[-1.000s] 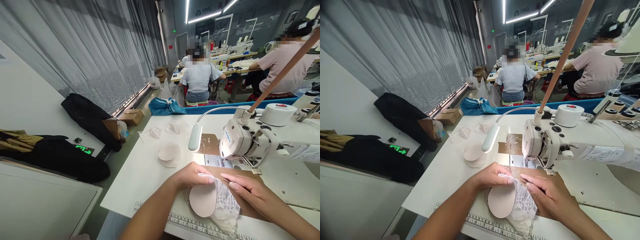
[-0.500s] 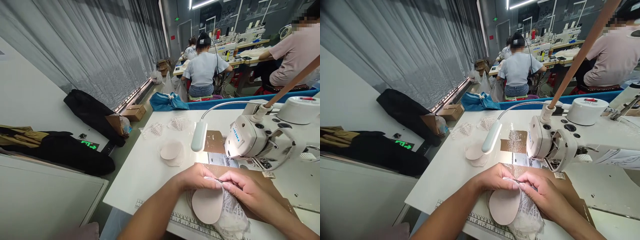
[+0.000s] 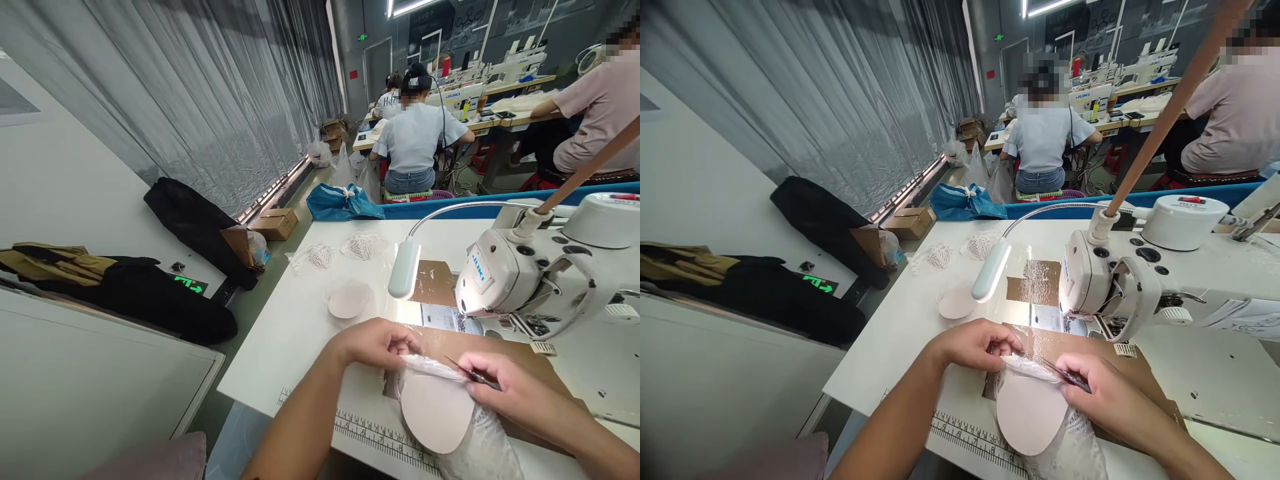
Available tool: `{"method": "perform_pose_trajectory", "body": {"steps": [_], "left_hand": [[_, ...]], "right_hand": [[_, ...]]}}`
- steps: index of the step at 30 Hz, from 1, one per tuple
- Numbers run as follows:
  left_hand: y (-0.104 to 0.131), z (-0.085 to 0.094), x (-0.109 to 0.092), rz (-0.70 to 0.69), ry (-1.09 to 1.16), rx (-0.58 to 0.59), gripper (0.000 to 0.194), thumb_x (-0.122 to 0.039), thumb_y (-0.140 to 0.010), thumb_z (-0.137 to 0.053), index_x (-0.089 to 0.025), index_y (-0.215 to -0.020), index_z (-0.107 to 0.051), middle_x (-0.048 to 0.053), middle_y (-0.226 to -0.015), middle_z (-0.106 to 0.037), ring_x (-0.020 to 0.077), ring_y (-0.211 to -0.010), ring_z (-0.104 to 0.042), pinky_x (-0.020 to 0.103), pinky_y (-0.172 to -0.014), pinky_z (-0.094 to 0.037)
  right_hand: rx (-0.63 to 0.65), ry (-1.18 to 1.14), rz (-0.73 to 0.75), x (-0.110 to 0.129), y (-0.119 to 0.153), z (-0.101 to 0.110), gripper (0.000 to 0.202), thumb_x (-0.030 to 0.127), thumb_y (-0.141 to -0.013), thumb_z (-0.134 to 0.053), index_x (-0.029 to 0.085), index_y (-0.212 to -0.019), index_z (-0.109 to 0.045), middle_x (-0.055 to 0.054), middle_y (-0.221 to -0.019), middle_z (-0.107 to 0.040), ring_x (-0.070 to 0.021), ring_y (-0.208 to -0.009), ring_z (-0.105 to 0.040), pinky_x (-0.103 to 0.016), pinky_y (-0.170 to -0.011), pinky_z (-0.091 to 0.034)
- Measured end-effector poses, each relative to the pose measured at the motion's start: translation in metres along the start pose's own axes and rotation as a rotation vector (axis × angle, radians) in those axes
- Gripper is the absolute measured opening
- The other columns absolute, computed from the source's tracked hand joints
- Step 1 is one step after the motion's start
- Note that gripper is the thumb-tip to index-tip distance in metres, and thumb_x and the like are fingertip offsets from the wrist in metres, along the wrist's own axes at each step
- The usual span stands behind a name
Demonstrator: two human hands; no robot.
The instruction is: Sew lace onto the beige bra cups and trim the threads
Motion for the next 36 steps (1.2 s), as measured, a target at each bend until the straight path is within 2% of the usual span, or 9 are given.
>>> {"method": "perform_pose_trajectory", "body": {"steps": [4,9,13,16,19,25,29,33,36], "left_hand": [[-0.004,-0.01,-0.003,-0.127,0.043,-0.082,0.045,-0.019,-0.077,-0.065,-0.019,-0.122,-0.064,-0.001,-0.084,-0.06,0.0126,-0.075,-0.055,0.022,-0.069,-0.045],[-0.005,-0.021,-0.018,-0.216,0.011,-0.26,0.047,-0.015,-0.078,-0.061,-0.019,-0.124,-0.063,0.003,-0.095,-0.065,0.0146,-0.083,-0.058,0.024,-0.074,-0.045],[0.018,-0.012,-0.028,-0.081,0.017,-0.416,0.031,-0.036,-0.079,-0.071,-0.016,-0.103,-0.069,0.004,-0.091,-0.064,0.0163,-0.082,-0.058,0.024,-0.072,-0.044],[0.028,-0.017,-0.023,0.096,0.144,-0.239,0.041,-0.052,-0.072,-0.078,-0.015,-0.087,-0.069,-0.001,-0.072,-0.058,0.0125,-0.067,-0.052,0.023,-0.062,-0.04],[0.022,-0.037,-0.016,0.124,0.423,-0.055,0.046,-0.053,-0.065,-0.083,-0.014,-0.085,-0.068,-0.005,-0.063,-0.048,0.0072,-0.055,-0.041,0.021,-0.053,-0.031],[-0.011,-0.064,-0.008,0.151,0.791,-0.26,0.054,-0.045,-0.048,-0.093,-0.012,-0.083,-0.069,0.002,-0.076,-0.063,0.0126,-0.067,-0.055,0.025,-0.065,-0.041],[-0.017,-0.065,-0.013,0.087,0.718,-0.27,0.049,-0.044,-0.053,-0.091,-0.011,-0.083,-0.072,0.002,-0.073,-0.063,0.0133,-0.069,-0.054,0.026,-0.069,-0.04],[-0.015,-0.064,-0.016,-0.027,0.727,-0.224,0.044,-0.047,-0.063,-0.087,-0.011,-0.085,-0.074,0.003,-0.076,-0.063,0.0121,-0.069,-0.053,0.024,-0.068,-0.04],[-0.014,-0.063,-0.019,-0.045,0.726,-0.216,0.044,-0.046,-0.065,-0.086,-0.011,-0.089,-0.075,0.003,-0.075,-0.064,0.0117,-0.068,-0.053,0.024,-0.068,-0.041]], "right_hand": [[-0.065,-0.09,0.049,0.001,-0.006,0.0,0.036,0.058,-0.085,-0.056,0.023,-0.08,-0.049,0.001,-0.08,-0.049,-0.0175,-0.073,-0.045,-0.027,-0.063,-0.038],[-0.114,-0.13,0.038,0.015,-0.012,-0.009,0.033,0.051,-0.086,-0.056,0.023,-0.072,-0.045,0.003,-0.069,-0.041,-0.0157,-0.064,-0.039,-0.027,-0.057,-0.033],[-0.092,-0.163,0.062,0.019,-0.005,-0.008,0.038,0.055,-0.09,-0.049,0.021,-0.072,-0.05,0.002,-0.071,-0.042,-0.0155,-0.067,-0.039,-0.027,-0.058,-0.033],[-0.064,-0.214,0.093,0.018,-0.001,-0.006,0.038,0.057,-0.092,-0.047,0.021,-0.081,-0.056,0.001,-0.076,-0.047,-0.0164,-0.071,-0.042,-0.027,-0.063,-0.034],[-0.031,-0.248,0.145,0.02,0.001,-0.006,0.036,0.057,-0.093,-0.048,0.022,-0.084,-0.057,0.002,-0.075,-0.046,-0.0155,-0.07,-0.041,-0.027,-0.063,-0.034],[-0.076,-0.248,0.147,0.015,0.003,-0.006,0.028,0.053,-0.093,-0.052,0.026,-0.1,-0.056,0.0,-0.091,-0.058,-0.0197,-0.087,-0.054,-0.029,-0.075,-0.042],[-0.137,-0.288,0.1,0.005,0.006,0.003,0.038,0.058,-0.09,-0.054,0.026,-0.112,-0.053,-0.005,-0.109,-0.06,-0.0239,-0.102,-0.058,-0.033,-0.087,-0.046],[-0.156,-0.229,0.097,0.011,0.009,0.014,0.042,0.062,-0.096,-0.038,0.026,-0.106,-0.056,-0.002,-0.092,-0.06,-0.0212,-0.086,-0.058,-0.031,-0.076,-0.045],[-0.177,-0.175,0.114,0.017,0.009,0.018,0.04,0.06,-0.096,-0.039,0.026,-0.099,-0.06,-0.001,-0.089,-0.061,-0.0207,-0.083,-0.056,-0.031,-0.074,-0.043]]}}
Point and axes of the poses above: each hand's wrist, its own y-axis away from the middle knuckle, its own z-axis out of the back of the hand, x = y × z, the point moved 3 cm from there along -y, towards the middle knuckle
